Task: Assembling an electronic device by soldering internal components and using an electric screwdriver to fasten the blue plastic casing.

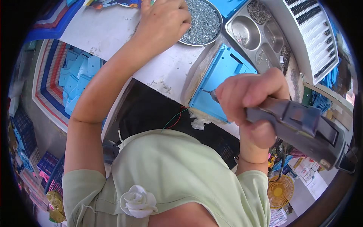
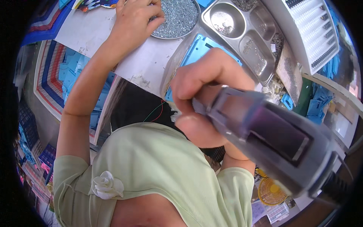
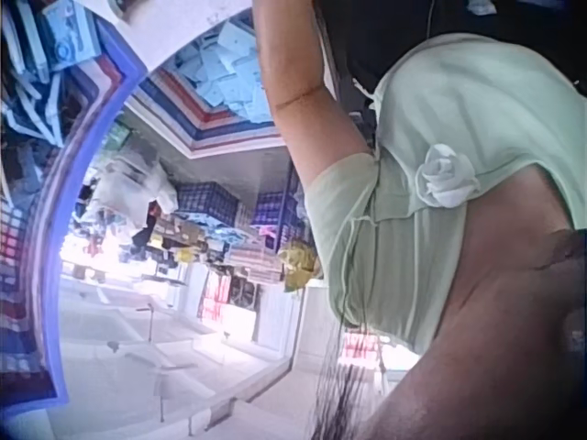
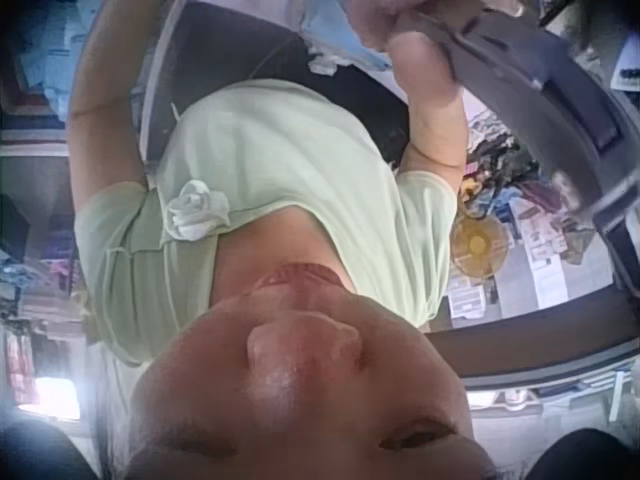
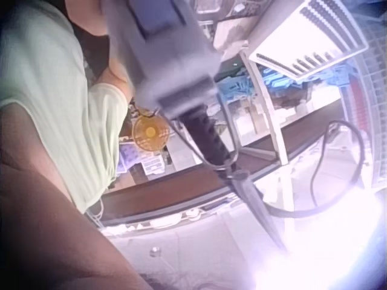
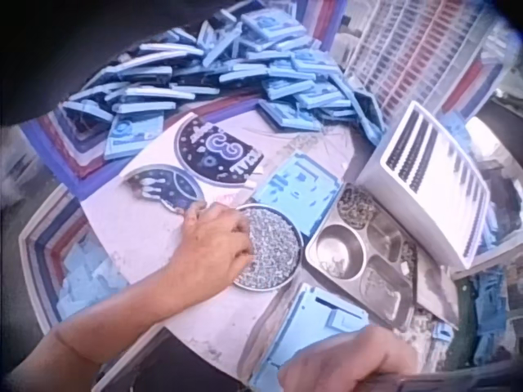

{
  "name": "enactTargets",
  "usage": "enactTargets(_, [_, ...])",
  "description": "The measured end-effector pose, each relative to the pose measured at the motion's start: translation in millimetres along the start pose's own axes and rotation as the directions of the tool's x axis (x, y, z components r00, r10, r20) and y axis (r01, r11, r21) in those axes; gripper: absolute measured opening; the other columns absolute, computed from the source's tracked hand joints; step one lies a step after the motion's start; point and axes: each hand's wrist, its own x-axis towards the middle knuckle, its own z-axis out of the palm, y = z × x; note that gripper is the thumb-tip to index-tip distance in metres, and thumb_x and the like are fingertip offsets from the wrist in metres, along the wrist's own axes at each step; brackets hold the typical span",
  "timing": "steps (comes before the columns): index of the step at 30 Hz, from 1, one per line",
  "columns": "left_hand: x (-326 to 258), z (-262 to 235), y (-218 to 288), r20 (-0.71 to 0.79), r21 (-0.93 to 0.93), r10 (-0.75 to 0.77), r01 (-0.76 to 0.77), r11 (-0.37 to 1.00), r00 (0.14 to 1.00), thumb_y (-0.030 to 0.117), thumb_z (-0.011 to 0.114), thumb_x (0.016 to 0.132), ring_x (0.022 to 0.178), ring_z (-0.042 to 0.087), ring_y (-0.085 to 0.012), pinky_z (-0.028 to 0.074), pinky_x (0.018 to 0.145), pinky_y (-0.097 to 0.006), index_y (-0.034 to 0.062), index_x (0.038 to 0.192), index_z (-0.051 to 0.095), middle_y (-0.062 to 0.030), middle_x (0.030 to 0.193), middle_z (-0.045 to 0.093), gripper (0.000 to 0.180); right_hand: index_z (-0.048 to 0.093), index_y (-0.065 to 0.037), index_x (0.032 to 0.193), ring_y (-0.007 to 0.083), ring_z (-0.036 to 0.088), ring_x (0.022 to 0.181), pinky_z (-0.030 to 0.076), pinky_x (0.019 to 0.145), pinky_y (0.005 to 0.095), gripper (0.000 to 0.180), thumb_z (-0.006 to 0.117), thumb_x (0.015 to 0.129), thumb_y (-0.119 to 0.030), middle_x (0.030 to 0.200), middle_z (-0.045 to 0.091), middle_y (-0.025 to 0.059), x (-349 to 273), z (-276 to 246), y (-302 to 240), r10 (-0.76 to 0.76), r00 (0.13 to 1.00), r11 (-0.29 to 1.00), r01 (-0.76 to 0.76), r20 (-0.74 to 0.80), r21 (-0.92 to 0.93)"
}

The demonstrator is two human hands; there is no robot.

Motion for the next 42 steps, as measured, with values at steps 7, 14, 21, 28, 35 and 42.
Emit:
enactTargets(7, [11,14,-6,-0.027,0.054,0.049,-0.047,0.997,0.998,0.025,0.071,0.085,0.105,0.057,-0.0253,0.036,0.094,-0.051,0.0107,0.081,0.074,-0.0046,0.095,0.065,0.015,0.047,-0.011,0.091,0.0121,0.048,0.056,0.044,0.064,0.0313,0.053,0.086,0.084,-0.046,0.064,0.052,-0.0006,3,13,8,0.081,0.997,0.988,-0.080,0.000,-0.132])
enactTargets(14, [30,8,-15,0.234,-0.076,0.098,-0.082,0.994,0.967,0.025,0.070,0.086,0.101,0.058,-0.0274,0.037,0.089,-0.049,0.0096,0.081,0.070,-0.0067,0.093,0.065,0.016,0.049,-0.011,0.103,0.0131,0.053,0.054,0.045,0.062,0.0311,0.041,0.072,0.094,-0.043,0.062,0.054,-0.0022,12,-16,-1,-0.172,0.962,0.983,0.181,0.210,-0.027])
enactTargets(21, [-3,-22,15,0.109,-0.380,0.255,-0.197,0.904,0.961,0.019,0.077,0.081,0.102,0.061,-0.0259,0.037,0.094,-0.046,0.0101,0.092,0.070,-0.0042,0.103,0.068,0.016,0.049,-0.017,0.111,0.0090,0.055,0.056,0.041,0.058,0.0277,0.038,0.065,0.098,-0.049,0.068,0.056,-0.0064,-3,-33,-17,-0.365,0.911,0.929,0.371,0.193,0.009])
enactTargets(28, [-59,-51,68,0.127,-0.645,0.280,-0.135,0.752,0.952,0.015,0.080,0.078,0.097,0.059,-0.0218,0.034,0.096,-0.043,0.0121,0.094,0.069,0.0002,0.105,0.068,0.019,0.049,-0.018,0.111,0.0067,0.055,0.056,0.041,0.055,0.0250,0.043,0.067,0.096,-0.054,0.070,0.057,-0.0079,-11,-25,-10,-0.411,0.893,0.911,0.400,0.182,0.096])
enactTargets(35, [-58,-57,73,0.110,-0.616,0.329,-0.195,0.763,0.938,0.018,0.082,0.076,0.099,0.059,-0.0191,0.033,0.097,-0.044,0.0132,0.094,0.070,0.0018,0.106,0.068,0.022,0.049,-0.016,0.110,0.0091,0.053,0.051,0.041,0.053,0.0272,0.044,0.068,0.096,-0.053,0.066,0.056,-0.0070,-14,-16,-6,-0.366,0.922,0.928,0.353,0.127,0.117])
enactTargets(42, [-49,-72,52,0.164,-0.503,0.195,-0.088,0.860,0.967,0.017,0.080,0.076,0.118,0.058,-0.0276,0.033,0.108,-0.046,0.0097,0.118,0.068,-0.0064,0.128,0.065,0.044,0.049,-0.014,0.100,0.0146,0.051,0.047,0.042,0.052,0.0330,0.042,0.073,0.093,-0.047,0.059,0.053,-0.0028,-34,6,7,-0.190,0.981,0.980,0.192,-0.045,0.057])
